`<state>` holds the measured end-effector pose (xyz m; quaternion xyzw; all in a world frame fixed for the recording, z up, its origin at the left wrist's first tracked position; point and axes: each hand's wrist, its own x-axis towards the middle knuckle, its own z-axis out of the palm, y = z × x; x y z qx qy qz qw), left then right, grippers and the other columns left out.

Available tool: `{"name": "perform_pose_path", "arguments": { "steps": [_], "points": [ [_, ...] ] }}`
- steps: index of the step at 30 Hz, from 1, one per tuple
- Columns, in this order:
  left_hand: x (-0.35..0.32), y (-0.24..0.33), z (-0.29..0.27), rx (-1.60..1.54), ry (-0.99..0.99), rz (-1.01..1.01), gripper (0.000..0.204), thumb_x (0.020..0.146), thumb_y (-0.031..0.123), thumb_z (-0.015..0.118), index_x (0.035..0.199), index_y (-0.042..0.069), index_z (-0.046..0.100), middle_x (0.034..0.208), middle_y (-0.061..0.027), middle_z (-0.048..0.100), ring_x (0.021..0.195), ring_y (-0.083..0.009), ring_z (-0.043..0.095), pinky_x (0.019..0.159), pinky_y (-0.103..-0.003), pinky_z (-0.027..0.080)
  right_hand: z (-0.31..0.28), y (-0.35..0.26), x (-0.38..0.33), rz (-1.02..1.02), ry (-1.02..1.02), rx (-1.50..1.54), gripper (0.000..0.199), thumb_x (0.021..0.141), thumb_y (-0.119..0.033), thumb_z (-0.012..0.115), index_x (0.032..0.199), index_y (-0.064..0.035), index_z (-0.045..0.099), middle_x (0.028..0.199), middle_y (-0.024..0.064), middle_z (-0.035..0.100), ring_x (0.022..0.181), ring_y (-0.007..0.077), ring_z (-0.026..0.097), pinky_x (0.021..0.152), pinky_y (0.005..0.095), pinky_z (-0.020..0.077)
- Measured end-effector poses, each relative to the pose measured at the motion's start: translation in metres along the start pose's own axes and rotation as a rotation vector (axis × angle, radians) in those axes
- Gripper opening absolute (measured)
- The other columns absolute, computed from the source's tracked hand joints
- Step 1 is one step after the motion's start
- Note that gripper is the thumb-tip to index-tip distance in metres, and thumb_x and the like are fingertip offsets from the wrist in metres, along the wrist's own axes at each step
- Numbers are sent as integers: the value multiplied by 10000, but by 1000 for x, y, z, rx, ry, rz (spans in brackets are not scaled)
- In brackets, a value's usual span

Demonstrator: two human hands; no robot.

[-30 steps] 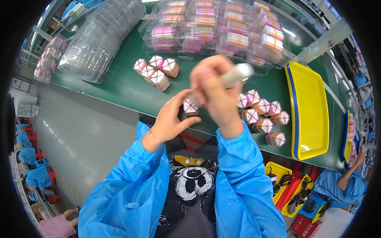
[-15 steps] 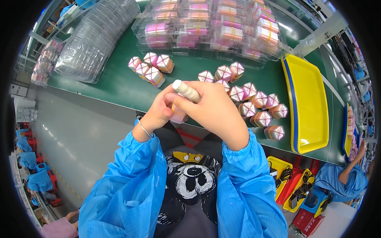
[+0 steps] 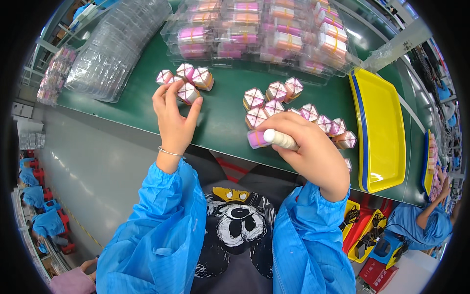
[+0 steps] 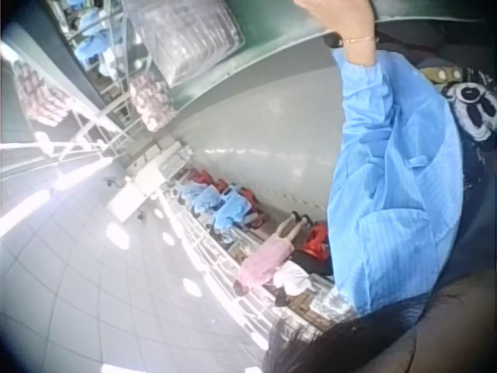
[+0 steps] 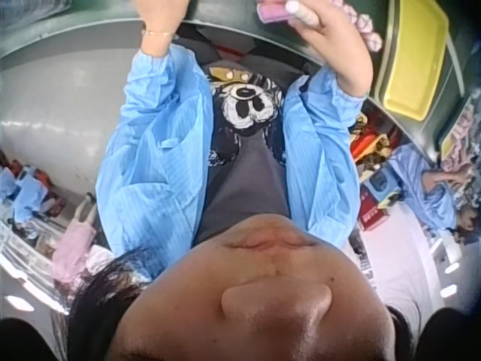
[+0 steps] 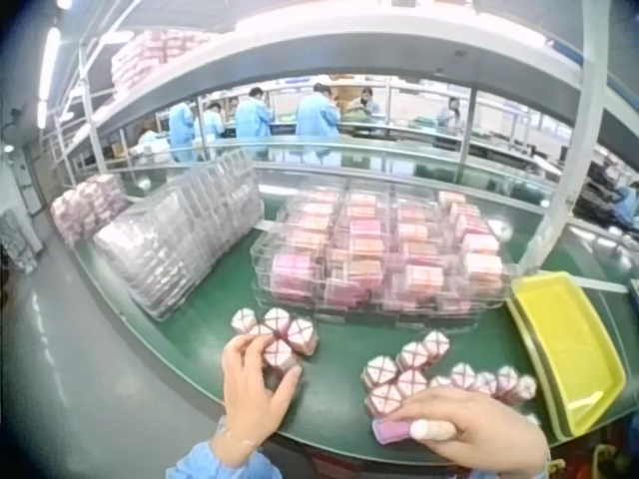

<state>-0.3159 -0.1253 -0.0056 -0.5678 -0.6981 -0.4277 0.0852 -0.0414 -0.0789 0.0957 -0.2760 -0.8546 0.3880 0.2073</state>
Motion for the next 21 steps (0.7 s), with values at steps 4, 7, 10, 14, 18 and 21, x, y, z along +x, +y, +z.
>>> {"name": "perform_pose_path", "arguments": {
  "steps": [4,7,10,14,18,21],
  "points": [
    [3,3,5,1,4,-19,471,792,187,796,1204,74,600,1277,-148,431,1139,-320,491,957,-387,434,2,-3,-6,86,7,-106,361,780,69,637,1106,-84,672,1146,116,611,1003,339,633,860,382,501],
    [-1,-1,7,-136,41,11,471,758,137,816,1176,72,608,1293,-143,423,1107,-301,514,930,-377,449,1,-4,-10,171,19,-214,389,771,79,631,1115,-97,678,1206,113,583,1040,331,625,856,378,507],
    [-8,14,-3,-262,-9,139,481,737,111,823,1164,69,605,1269,-122,451,1086,-277,527,904,-374,461,0,-9,-11,196,118,-254,420,771,85,626,1140,-109,680,1232,113,569,1048,327,630,842,374,513],
    [-18,33,-4,-508,-288,74,465,736,108,825,1151,35,627,1107,-111,654,995,-234,637,882,-333,506,-5,-27,-2,132,313,-18,385,812,55,626,1171,-75,672,1179,107,578,963,217,628,789,296,491],
    [-25,38,-3,-626,-427,-51,479,741,79,820,1177,14,632,1094,-121,689,985,-220,679,878,-324,528,11,-32,21,-109,526,375,250,927,-70,621,1163,8,646,1072,71,581,767,48,510,655,186,403],
    [-26,33,-3,-648,-487,-59,482,750,86,814,1191,29,631,1087,-128,690,973,-239,682,857,-335,534,28,-42,42,-199,503,724,260,972,-167,616,1180,-10,627,989,26,592,710,26,497,593,171,379]
  ]
}}
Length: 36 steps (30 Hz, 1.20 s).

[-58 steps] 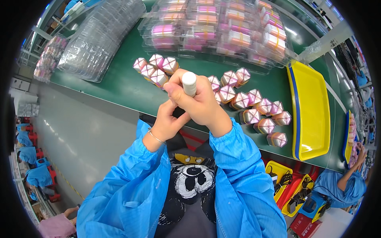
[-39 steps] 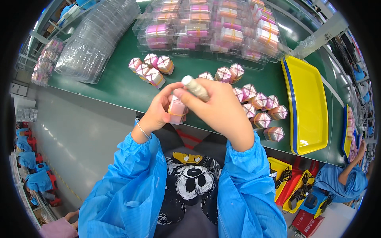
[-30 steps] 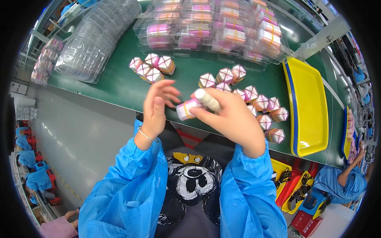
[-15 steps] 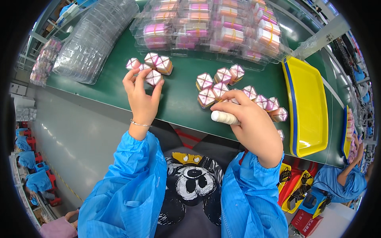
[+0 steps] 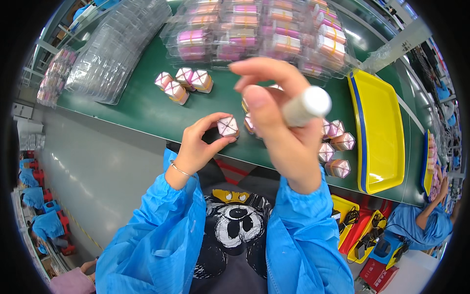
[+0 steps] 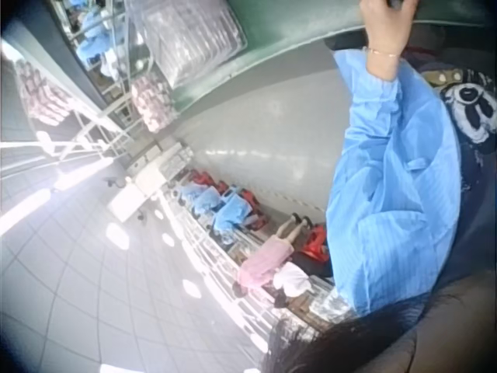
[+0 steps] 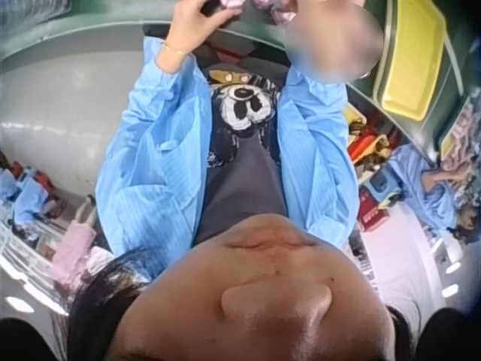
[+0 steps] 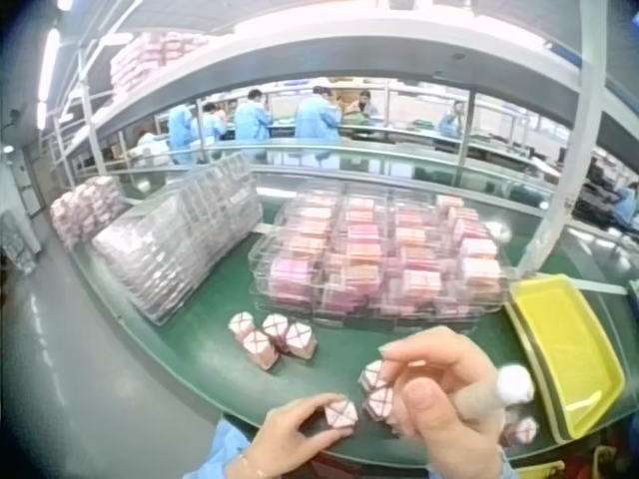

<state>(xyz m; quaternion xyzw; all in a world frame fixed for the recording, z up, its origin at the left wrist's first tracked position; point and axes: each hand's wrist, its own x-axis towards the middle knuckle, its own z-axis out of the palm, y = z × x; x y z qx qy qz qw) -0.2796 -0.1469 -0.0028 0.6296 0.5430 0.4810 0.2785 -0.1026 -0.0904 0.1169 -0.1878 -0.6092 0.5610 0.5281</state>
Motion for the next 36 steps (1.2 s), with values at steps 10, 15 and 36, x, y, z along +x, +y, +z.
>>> {"name": "perform_pose_path", "arguments": {
  "steps": [10,15,36],
  "points": [
    [-1,-5,0,40,-16,51,452,771,147,800,1179,63,622,1073,-158,672,960,-337,662,811,-386,532,29,63,15,115,-173,51,220,971,-166,623,1137,-23,637,932,16,628,825,77,545,730,241,447],
    [-1,-3,-3,39,-38,53,403,781,149,789,1138,59,625,1032,-159,670,936,-357,651,802,-399,527,30,62,16,144,-244,71,209,958,-177,635,1100,-24,654,962,35,643,853,104,565,762,267,464],
    [-2,-7,1,3,-5,89,323,841,249,731,1101,77,645,964,-133,682,854,-350,662,714,-394,522,24,85,5,55,-216,69,182,997,-194,589,982,-13,593,682,-23,522,522,15,397,458,193,312]
  ]
}}
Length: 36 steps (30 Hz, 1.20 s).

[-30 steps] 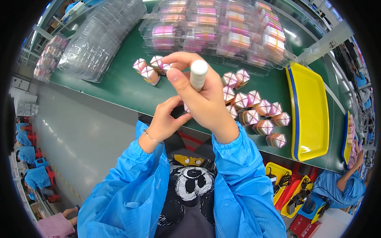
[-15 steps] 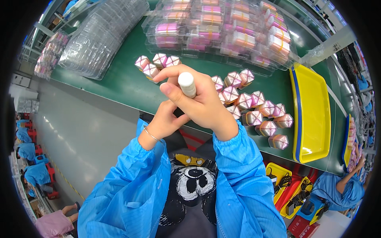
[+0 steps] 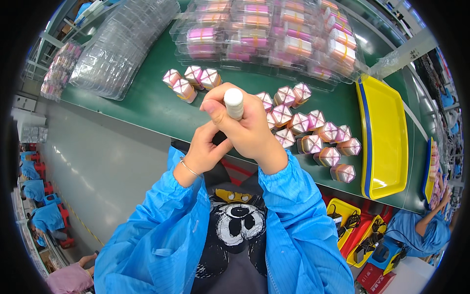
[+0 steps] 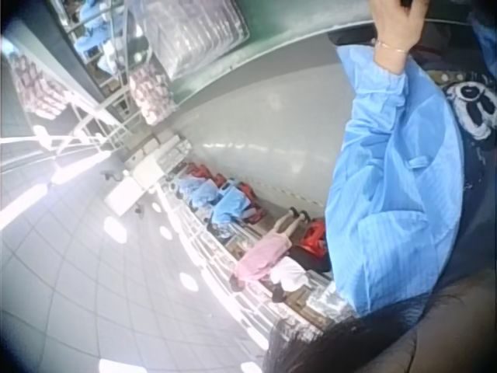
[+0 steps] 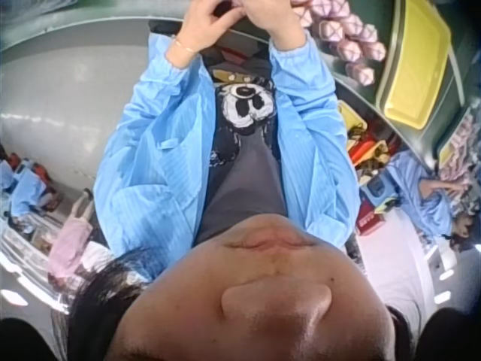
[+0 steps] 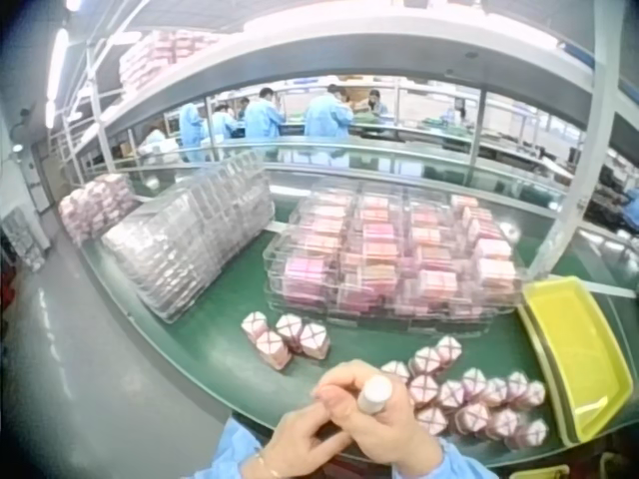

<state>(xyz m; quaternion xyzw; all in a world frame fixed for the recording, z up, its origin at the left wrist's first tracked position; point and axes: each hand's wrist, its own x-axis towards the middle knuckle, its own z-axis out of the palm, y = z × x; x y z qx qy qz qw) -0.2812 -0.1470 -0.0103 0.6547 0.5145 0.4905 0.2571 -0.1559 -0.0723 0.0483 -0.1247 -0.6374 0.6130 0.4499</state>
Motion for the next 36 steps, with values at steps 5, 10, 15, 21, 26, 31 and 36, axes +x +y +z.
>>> {"name": "perform_pose_path", "arguments": {
  "steps": [5,10,15,21,26,31,36],
  "points": [
    [-2,-1,0,-12,-11,1,321,848,252,721,1110,84,643,969,-132,682,869,-355,662,721,-399,523,1,-1,-2,56,26,18,161,970,-160,614,946,-2,626,812,28,607,716,80,526,631,248,424],
    [-1,-1,0,7,-26,8,352,863,265,701,1153,84,620,996,-135,681,889,-362,662,735,-409,523,2,0,-2,62,41,7,164,959,-155,626,937,7,641,857,48,647,788,113,587,694,277,476],
    [2,10,-2,130,-110,-89,451,890,288,671,1277,103,532,1037,-150,672,920,-365,656,772,-406,520,-5,-6,-2,60,121,108,171,978,-180,608,934,-19,642,715,3,586,596,52,511,512,214,388],
    [4,-4,-7,-311,-217,-223,440,965,197,606,1342,33,452,1140,-114,641,998,-226,650,897,-336,496,-30,-61,3,-70,388,114,150,977,-167,604,998,-21,629,678,-19,545,501,26,427,425,195,283],
    [13,-4,-13,-605,-191,-376,1065,794,893,124,1394,57,400,957,-74,609,654,-140,580,574,-238,451,-34,-59,-2,255,341,-269,166,906,-172,705,977,-23,692,780,5,622,651,48,527,561,224,393],
    [20,21,-5,-714,-58,-460,1175,687,956,10,1416,81,295,840,-106,628,568,-160,549,469,-261,415,-17,-59,1,330,93,-644,244,839,-263,746,866,-23,713,724,76,657,640,144,596,597,301,466],
    [27,26,-6,-606,-19,-390,1134,716,938,34,1402,68,278,1000,-113,633,719,-190,613,591,-277,482,-23,-61,3,455,-51,-723,288,846,-317,719,852,-29,720,664,81,658,587,135,591,557,308,461]
  ]
}}
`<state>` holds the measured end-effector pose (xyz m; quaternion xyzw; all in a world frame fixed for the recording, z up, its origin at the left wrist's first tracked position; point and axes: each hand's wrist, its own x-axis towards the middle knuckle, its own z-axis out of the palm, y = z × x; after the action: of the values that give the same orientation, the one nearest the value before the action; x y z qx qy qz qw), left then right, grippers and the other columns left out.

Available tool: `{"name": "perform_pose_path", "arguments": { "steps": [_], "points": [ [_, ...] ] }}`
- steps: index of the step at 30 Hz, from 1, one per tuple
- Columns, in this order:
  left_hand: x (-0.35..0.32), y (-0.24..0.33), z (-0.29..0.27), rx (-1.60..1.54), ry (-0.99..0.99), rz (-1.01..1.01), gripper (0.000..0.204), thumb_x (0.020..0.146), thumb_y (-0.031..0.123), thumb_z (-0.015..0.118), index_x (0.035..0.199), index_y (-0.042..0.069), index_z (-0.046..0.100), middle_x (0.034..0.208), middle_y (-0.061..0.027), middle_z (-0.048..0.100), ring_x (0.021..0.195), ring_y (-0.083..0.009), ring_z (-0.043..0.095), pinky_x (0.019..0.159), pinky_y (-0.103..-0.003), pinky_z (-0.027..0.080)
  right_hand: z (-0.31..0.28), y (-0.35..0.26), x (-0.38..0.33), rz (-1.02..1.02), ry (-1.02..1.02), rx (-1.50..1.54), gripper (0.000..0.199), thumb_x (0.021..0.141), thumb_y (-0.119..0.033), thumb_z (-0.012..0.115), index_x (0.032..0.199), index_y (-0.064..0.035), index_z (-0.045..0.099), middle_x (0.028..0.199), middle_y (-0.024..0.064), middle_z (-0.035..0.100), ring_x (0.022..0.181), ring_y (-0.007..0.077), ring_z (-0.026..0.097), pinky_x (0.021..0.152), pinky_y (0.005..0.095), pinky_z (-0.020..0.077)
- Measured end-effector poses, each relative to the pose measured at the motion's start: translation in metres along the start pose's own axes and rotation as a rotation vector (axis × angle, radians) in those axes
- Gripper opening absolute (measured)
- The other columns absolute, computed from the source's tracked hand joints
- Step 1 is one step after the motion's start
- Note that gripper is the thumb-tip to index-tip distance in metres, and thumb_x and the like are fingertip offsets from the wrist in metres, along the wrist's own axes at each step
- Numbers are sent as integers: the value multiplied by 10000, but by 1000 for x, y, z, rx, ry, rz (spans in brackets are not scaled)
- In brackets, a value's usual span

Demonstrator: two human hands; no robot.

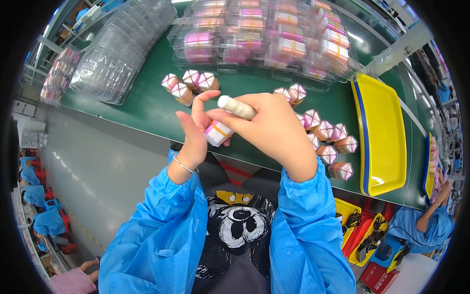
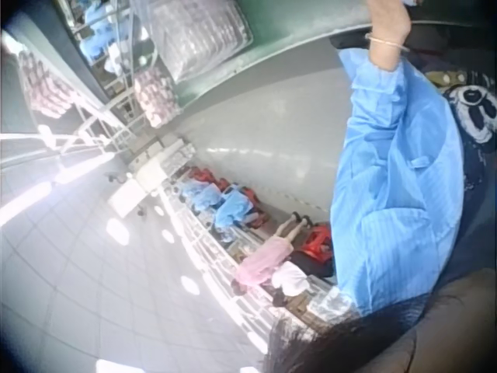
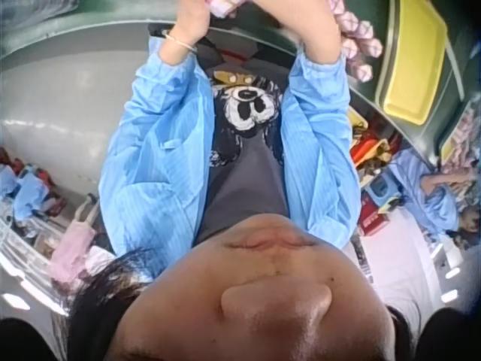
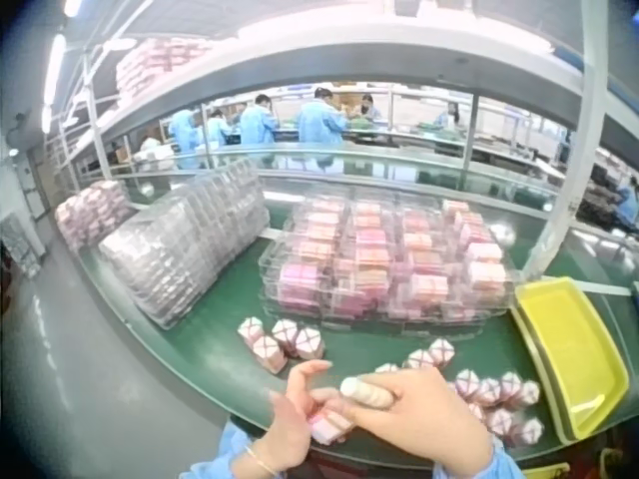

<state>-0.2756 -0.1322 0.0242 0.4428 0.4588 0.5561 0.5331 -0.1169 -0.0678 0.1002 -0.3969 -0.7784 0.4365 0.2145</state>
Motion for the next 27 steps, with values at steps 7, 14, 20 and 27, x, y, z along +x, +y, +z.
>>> {"name": "perform_pose_path", "arguments": {
  "steps": [7,14,20,27],
  "points": [
    [13,-11,-39,1119,540,681,424,849,224,711,1216,60,576,1276,-113,570,1192,-307,506,1020,-403,354,-18,23,-2,-102,102,206,355,812,-27,725,1155,-6,639,942,81,677,779,153,636,713,321,518],
    [40,5,-50,1447,453,657,457,805,296,753,1209,129,619,1264,-40,601,1227,-256,514,1083,-458,292,-8,31,12,-305,237,-121,309,817,58,629,1121,5,623,1109,122,639,942,224,664,794,308,518],
    [50,4,-52,1495,417,665,418,786,295,770,1159,163,638,1211,-2,637,1217,-228,536,1115,-499,254,12,20,24,-233,281,-350,301,831,18,599,1116,-65,651,1116,107,642,925,319,661,787,388,525],
    [44,22,-57,1439,189,771,469,687,266,844,1100,157,650,1076,-2,674,1154,-189,589,1112,-502,260,18,22,46,-110,354,-496,249,837,-109,664,1083,-140,687,1082,85,649,933,344,653,772,424,519]
  ]
}}
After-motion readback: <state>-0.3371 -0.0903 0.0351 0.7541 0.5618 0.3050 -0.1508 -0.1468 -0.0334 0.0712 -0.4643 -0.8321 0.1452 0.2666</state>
